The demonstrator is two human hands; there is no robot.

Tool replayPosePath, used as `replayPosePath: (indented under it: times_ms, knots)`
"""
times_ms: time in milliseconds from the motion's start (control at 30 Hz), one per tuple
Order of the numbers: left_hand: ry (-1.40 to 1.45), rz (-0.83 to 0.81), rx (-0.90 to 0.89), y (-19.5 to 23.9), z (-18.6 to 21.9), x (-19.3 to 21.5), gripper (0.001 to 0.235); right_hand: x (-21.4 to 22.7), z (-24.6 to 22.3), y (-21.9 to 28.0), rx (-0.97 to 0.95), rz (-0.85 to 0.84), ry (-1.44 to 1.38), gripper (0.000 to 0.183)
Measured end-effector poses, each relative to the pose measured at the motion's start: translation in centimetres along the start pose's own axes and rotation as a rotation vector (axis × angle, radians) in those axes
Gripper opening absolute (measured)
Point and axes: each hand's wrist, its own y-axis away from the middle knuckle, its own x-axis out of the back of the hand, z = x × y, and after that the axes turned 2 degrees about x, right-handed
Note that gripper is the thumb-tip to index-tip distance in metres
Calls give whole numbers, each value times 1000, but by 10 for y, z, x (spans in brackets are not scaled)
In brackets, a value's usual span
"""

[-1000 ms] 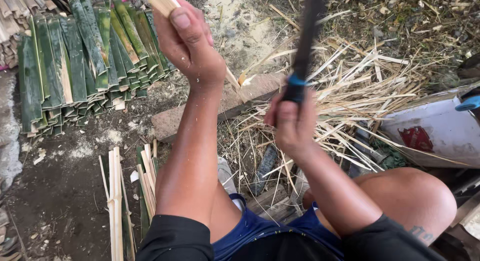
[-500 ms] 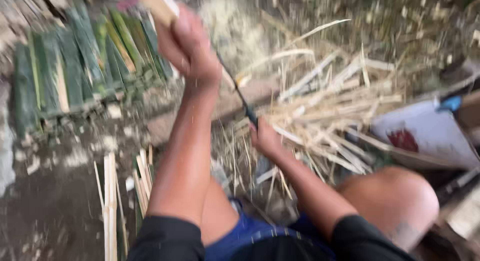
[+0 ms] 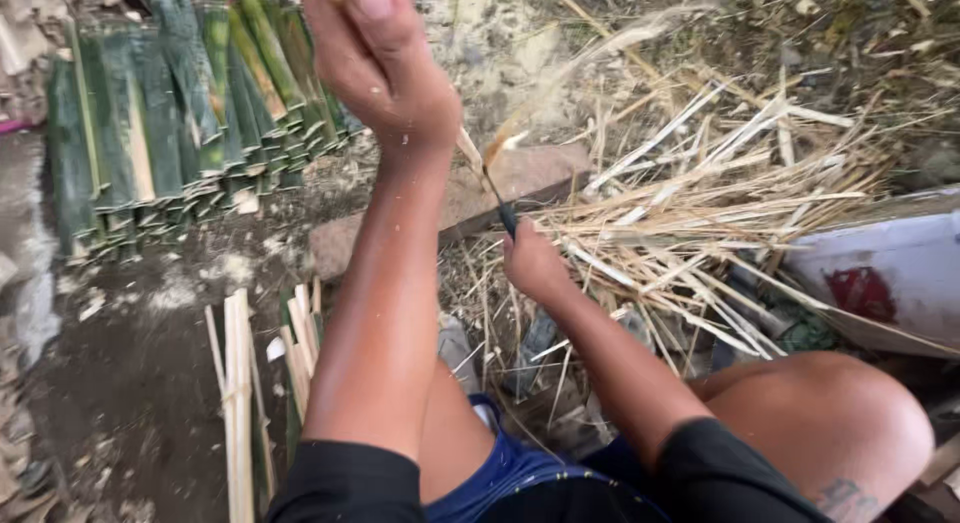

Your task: The person sits on the ground and uses a knife to shave the outer layer off long bamboo strips. They hold the bamboo with one hand and scrape the knife along its length, creating thin shavings that fall to the ground. The person repeatedly repositions the bamboo to continue shaving different sections.

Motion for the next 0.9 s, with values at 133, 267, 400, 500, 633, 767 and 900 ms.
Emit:
replayPosePath:
  times_ms: [133, 267, 400, 500, 633, 767, 900]
  knots:
    - [34, -102, 139, 17, -22, 6, 47, -46, 36, -33, -19, -40, -11, 42]
    - [113, -25, 279, 58, -41, 32, 49, -37, 34, -12, -20, -64, -6, 39]
    - [78, 38, 305, 69, -46, 46, 50, -23, 8, 24, 74, -1, -182, 43]
    - [198, 71, 321, 56, -47, 42, 48, -45, 12, 7, 335, 194, -285, 46]
    - [241, 159, 333, 76, -29, 50, 48, -97, 90, -16, -117, -89, -43, 41]
    - [195, 75, 269, 61, -49, 73, 44, -130, 126, -27, -107, -120, -98, 41]
    - [236, -71, 326, 60, -44, 96, 33, -107, 118, 45, -348, -180, -220, 47]
